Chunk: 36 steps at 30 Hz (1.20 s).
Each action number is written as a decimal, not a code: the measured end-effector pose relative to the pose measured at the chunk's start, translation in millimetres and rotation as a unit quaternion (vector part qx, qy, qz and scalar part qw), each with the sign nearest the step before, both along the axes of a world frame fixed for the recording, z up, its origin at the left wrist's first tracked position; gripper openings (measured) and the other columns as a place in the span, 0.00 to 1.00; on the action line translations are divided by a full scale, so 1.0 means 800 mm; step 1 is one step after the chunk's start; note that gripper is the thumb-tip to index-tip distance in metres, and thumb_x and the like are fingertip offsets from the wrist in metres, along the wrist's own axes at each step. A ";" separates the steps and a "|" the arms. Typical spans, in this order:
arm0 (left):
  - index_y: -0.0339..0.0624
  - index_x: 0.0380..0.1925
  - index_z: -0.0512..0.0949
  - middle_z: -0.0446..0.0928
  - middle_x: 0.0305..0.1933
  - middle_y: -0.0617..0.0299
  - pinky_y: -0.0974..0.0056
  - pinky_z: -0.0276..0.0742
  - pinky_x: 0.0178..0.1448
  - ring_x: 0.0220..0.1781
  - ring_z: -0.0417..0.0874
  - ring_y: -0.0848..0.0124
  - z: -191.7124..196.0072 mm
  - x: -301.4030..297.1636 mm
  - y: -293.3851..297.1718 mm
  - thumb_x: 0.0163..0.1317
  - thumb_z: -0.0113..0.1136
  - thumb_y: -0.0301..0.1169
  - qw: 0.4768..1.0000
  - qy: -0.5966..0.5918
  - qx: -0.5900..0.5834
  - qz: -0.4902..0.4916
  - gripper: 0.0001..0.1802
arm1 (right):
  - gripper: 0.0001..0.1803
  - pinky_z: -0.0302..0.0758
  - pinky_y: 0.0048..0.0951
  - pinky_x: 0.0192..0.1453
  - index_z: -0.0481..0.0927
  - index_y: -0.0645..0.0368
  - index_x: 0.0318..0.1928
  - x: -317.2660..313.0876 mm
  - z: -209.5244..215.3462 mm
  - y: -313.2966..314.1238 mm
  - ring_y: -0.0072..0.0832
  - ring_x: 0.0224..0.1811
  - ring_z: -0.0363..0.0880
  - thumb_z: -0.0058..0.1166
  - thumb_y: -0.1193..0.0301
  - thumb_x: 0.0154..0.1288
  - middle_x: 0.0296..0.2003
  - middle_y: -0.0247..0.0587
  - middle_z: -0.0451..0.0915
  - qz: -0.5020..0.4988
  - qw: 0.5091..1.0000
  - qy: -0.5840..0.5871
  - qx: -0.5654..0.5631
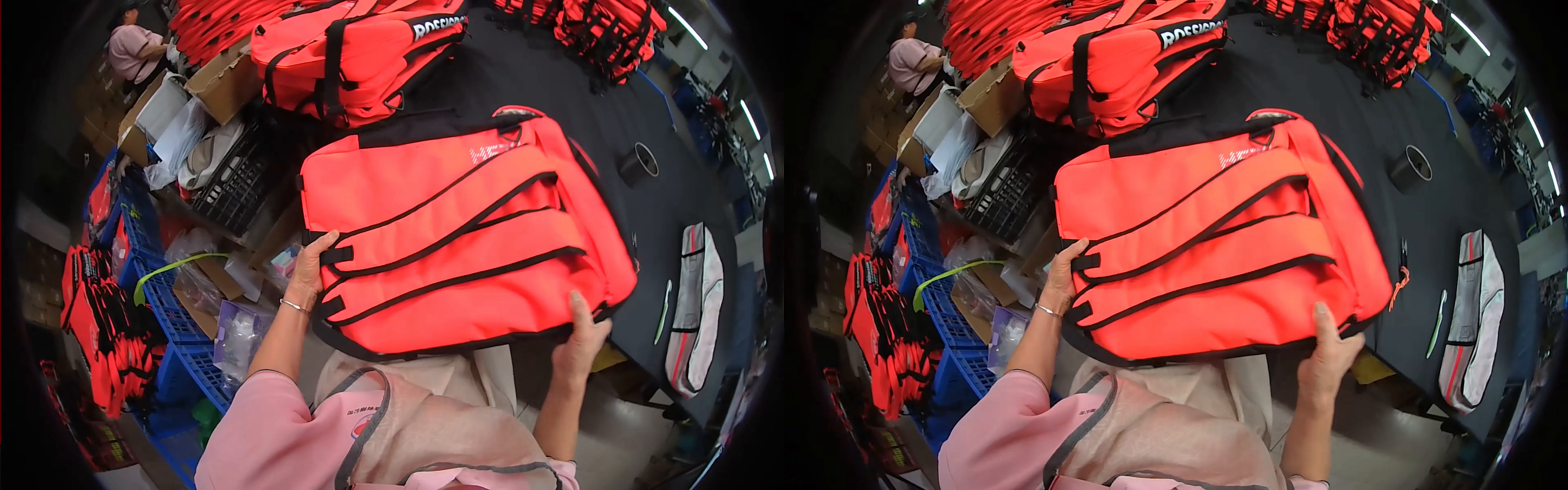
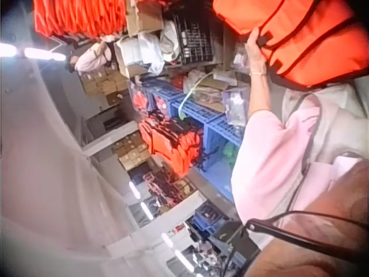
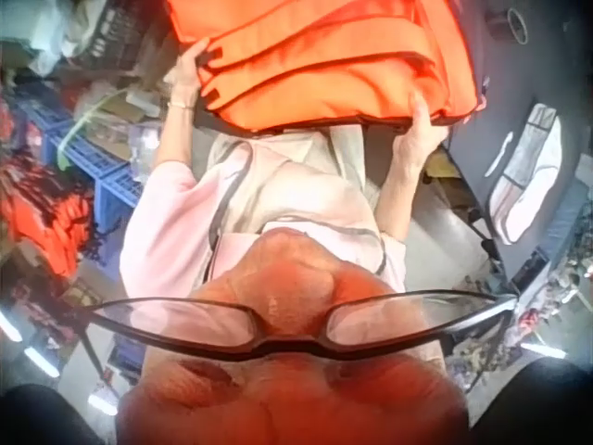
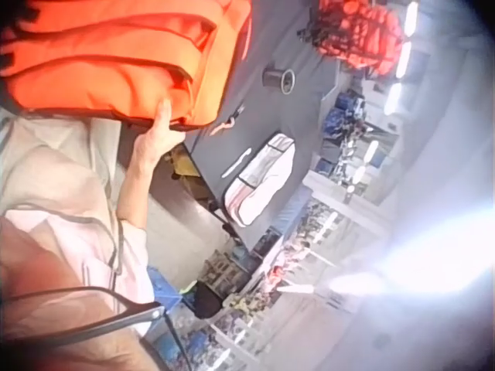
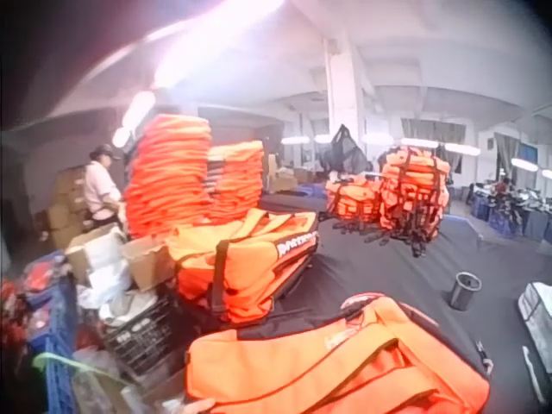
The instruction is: Inspecting and adjusting buckles, zippers, and seams on backpacks and zippered pouches using a brush and pliers.
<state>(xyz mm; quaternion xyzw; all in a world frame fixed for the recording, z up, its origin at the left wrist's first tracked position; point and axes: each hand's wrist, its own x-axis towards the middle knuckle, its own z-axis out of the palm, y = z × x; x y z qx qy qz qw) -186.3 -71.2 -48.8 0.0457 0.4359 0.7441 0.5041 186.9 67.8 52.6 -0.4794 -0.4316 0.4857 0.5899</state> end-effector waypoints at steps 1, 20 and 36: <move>0.32 0.51 0.76 0.81 0.50 0.51 0.57 0.83 0.54 0.47 0.85 0.61 0.008 0.006 0.002 0.59 0.64 0.30 0.999 -0.017 0.031 0.012 0.21 | 0.30 0.72 0.34 0.61 0.64 0.71 0.55 0.001 0.024 0.005 0.32 0.51 0.76 0.66 0.76 0.56 0.51 0.50 0.74 -0.009 1.000 0.007 0.002; 0.30 0.39 0.78 0.82 0.41 0.49 0.54 0.85 0.47 0.39 0.86 0.62 -0.021 0.062 0.004 0.62 0.61 0.29 0.994 -0.091 -0.052 0.041 0.12 | 0.14 0.77 0.29 0.33 0.79 0.63 0.39 0.034 -0.073 0.108 0.25 0.27 0.79 0.63 0.64 0.61 0.31 0.34 0.81 0.102 0.978 0.044 -0.178; 0.34 0.45 0.79 0.82 0.45 0.58 0.65 0.80 0.53 0.45 0.83 0.70 0.192 0.122 0.078 0.64 0.59 0.30 0.981 0.054 0.163 -0.087 0.12 | 0.27 0.79 0.36 0.51 0.70 0.66 0.54 0.021 0.061 0.038 0.36 0.47 0.79 0.59 0.64 0.56 0.46 0.45 0.76 0.026 0.999 0.041 -0.014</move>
